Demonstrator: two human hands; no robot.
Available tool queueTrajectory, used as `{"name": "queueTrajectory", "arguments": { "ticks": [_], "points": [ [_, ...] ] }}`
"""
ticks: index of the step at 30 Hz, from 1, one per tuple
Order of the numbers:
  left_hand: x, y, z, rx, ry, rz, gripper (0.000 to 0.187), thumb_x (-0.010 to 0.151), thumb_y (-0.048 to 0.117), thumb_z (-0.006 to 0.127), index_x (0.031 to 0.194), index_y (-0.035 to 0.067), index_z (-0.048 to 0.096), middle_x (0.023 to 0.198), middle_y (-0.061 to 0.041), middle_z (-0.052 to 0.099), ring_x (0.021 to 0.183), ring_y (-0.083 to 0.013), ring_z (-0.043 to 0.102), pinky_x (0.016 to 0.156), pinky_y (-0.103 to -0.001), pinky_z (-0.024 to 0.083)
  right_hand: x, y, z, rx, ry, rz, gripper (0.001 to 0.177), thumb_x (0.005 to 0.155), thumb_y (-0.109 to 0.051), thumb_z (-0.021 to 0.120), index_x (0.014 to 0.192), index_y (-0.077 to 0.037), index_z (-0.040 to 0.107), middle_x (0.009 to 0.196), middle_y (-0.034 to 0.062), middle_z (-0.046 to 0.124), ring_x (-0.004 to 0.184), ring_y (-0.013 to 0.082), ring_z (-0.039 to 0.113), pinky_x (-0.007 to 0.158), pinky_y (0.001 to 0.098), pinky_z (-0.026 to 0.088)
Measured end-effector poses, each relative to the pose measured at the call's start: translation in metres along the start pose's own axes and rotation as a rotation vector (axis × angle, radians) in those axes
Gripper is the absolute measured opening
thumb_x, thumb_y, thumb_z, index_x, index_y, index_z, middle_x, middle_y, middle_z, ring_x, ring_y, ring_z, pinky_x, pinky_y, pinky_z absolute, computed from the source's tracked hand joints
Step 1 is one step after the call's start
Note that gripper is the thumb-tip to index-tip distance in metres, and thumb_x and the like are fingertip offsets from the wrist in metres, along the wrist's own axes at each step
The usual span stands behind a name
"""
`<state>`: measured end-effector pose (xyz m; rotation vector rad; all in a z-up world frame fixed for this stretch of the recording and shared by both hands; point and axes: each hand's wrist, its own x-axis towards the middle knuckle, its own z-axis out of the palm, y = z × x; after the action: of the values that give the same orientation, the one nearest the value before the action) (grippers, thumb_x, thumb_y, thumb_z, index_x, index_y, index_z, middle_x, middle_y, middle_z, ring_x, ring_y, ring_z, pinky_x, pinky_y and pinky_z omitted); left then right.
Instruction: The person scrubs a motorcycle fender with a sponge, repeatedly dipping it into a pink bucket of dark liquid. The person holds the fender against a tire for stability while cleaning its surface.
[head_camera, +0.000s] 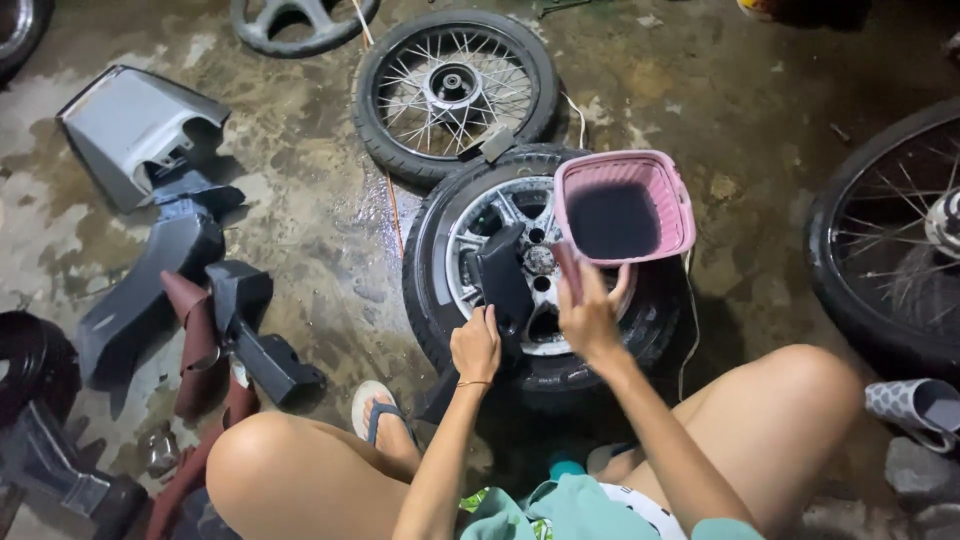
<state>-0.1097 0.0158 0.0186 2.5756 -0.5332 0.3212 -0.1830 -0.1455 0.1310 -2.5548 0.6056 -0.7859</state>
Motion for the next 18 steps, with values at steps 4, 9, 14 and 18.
{"name": "queueTrajectory", "arguments": {
  "ticks": [4, 9, 14, 18],
  "points": [
    [0.0, -0.001, 0.003, 0.008, 0.005, 0.005, 0.034, 0.107, 0.039, 0.048, 0.096, 0.015, 0.07, 0.064, -0.014, 0.071, 0.058, -0.0356, 0.072, 0.058, -0.044, 0.058, 0.052, 0.064, 0.004, -0.139, 0.06, 0.142, 0.045, 0.112, -0.03, 0.045, 0.131, 0.008, 0.059, 0.135, 0.0265, 0.063, 0.131, 0.0359, 0.057, 0.117, 0.0666, 0.009],
    [0.001, -0.001, 0.007, 0.005, 0.034, -0.001, 0.032, 0.104, 0.04, 0.051, 0.094, 0.017, 0.071, 0.058, -0.014, 0.068, 0.054, -0.0377, 0.071, 0.053, -0.045, 0.057, 0.088, 0.168, 0.054, -0.397, -0.396, 0.26, 0.061, 0.109, -0.043, 0.034, 0.144, 0.003, 0.053, 0.121, 0.0244, 0.071, 0.135, 0.0377, 0.051, 0.1, 0.0893, 0.007],
    [0.004, 0.003, 0.005, 0.01, 0.058, -0.012, 0.03, 0.103, 0.041, 0.053, 0.092, 0.019, 0.071, 0.056, -0.012, 0.068, 0.053, -0.0354, 0.071, 0.051, -0.044, 0.058, 0.086, 0.144, 0.049, -0.371, -0.546, 0.246, 0.064, 0.108, -0.056, 0.032, 0.13, -0.008, 0.068, 0.144, 0.0156, 0.061, 0.147, 0.0279, 0.043, 0.111, 0.0784, -0.014],
    [0.002, 0.0, 0.007, 0.0, 0.031, -0.003, 0.031, 0.103, 0.041, 0.052, 0.094, 0.017, 0.071, 0.058, -0.014, 0.069, 0.052, -0.0366, 0.071, 0.051, -0.045, 0.058, 0.076, 0.083, 0.005, -0.202, -0.393, 0.155, 0.052, 0.112, -0.041, 0.036, 0.125, -0.002, 0.069, 0.133, 0.0151, 0.069, 0.143, 0.0257, 0.05, 0.114, 0.0726, -0.012]
  ]
}}
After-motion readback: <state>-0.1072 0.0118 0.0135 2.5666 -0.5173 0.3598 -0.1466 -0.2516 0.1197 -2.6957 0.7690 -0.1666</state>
